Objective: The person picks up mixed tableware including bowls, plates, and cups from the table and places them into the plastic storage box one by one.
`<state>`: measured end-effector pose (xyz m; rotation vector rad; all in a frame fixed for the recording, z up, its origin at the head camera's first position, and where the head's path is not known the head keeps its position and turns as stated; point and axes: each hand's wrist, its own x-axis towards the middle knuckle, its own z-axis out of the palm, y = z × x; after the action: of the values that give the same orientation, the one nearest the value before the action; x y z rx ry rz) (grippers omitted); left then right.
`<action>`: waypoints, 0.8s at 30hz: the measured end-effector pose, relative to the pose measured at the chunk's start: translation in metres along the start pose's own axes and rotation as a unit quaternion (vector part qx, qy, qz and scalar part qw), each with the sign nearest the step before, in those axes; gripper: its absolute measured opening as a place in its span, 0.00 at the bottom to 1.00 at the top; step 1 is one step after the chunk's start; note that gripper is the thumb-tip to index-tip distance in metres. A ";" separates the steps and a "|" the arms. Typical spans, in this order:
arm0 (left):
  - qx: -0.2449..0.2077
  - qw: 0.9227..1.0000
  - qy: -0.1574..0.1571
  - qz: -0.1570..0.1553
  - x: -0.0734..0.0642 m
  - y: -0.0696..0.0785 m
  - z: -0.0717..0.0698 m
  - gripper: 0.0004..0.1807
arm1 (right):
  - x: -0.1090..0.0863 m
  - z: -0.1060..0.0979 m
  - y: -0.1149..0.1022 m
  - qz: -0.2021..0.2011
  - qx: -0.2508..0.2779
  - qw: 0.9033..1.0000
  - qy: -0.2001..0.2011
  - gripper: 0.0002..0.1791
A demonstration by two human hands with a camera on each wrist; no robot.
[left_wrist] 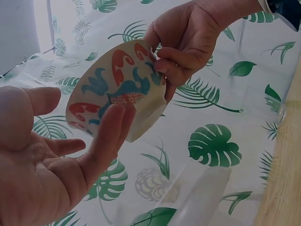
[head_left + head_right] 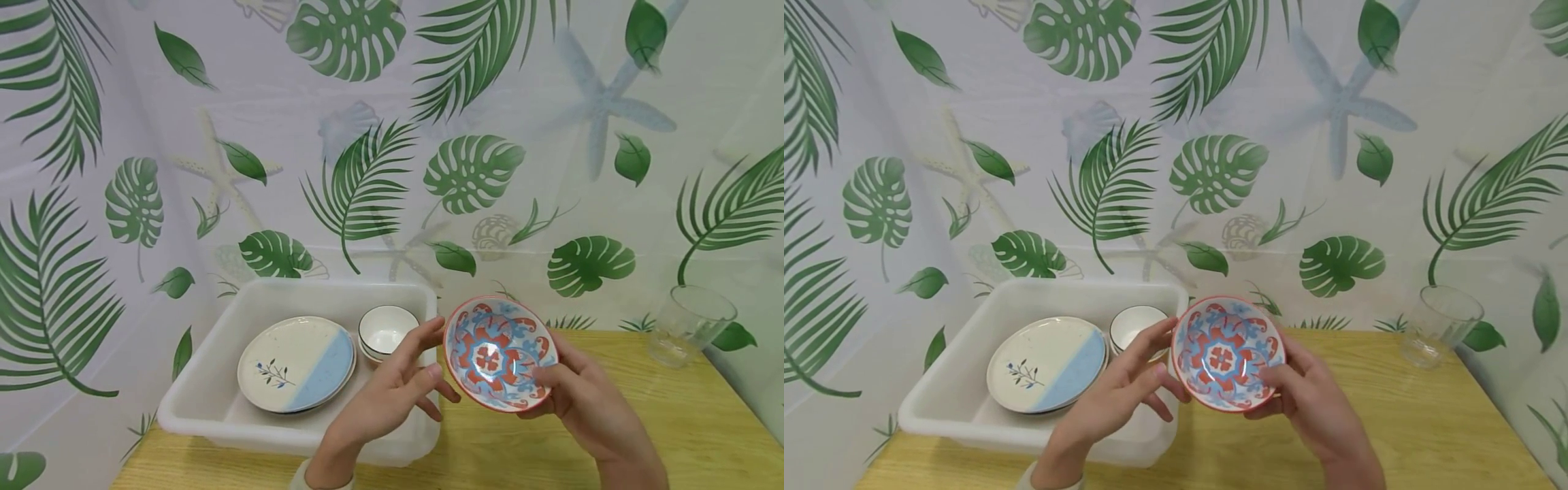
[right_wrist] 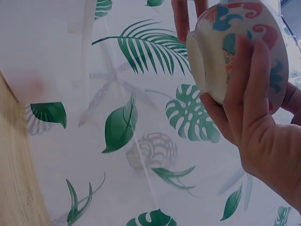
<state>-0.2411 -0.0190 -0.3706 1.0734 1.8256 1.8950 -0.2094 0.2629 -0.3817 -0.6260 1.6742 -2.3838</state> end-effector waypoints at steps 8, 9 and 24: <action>-0.080 0.996 -0.033 0.035 0.000 0.000 0.002 0.31 | 0.001 0.014 0.000 0.032 -0.029 0.999 0.001 0.31; -0.084 0.995 -0.034 0.035 0.000 0.000 0.002 0.31 | 0.001 0.015 0.000 0.030 -0.028 0.999 -0.001 0.31; -0.129 0.990 -0.035 0.038 -0.002 -0.004 -0.001 0.31 | 0.000 0.020 0.000 0.025 -0.041 0.999 -0.002 0.30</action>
<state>-0.2411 -0.0207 -0.3746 1.1158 1.4712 2.0404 -0.2012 0.2458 -0.3756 -0.5929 1.7719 -2.2892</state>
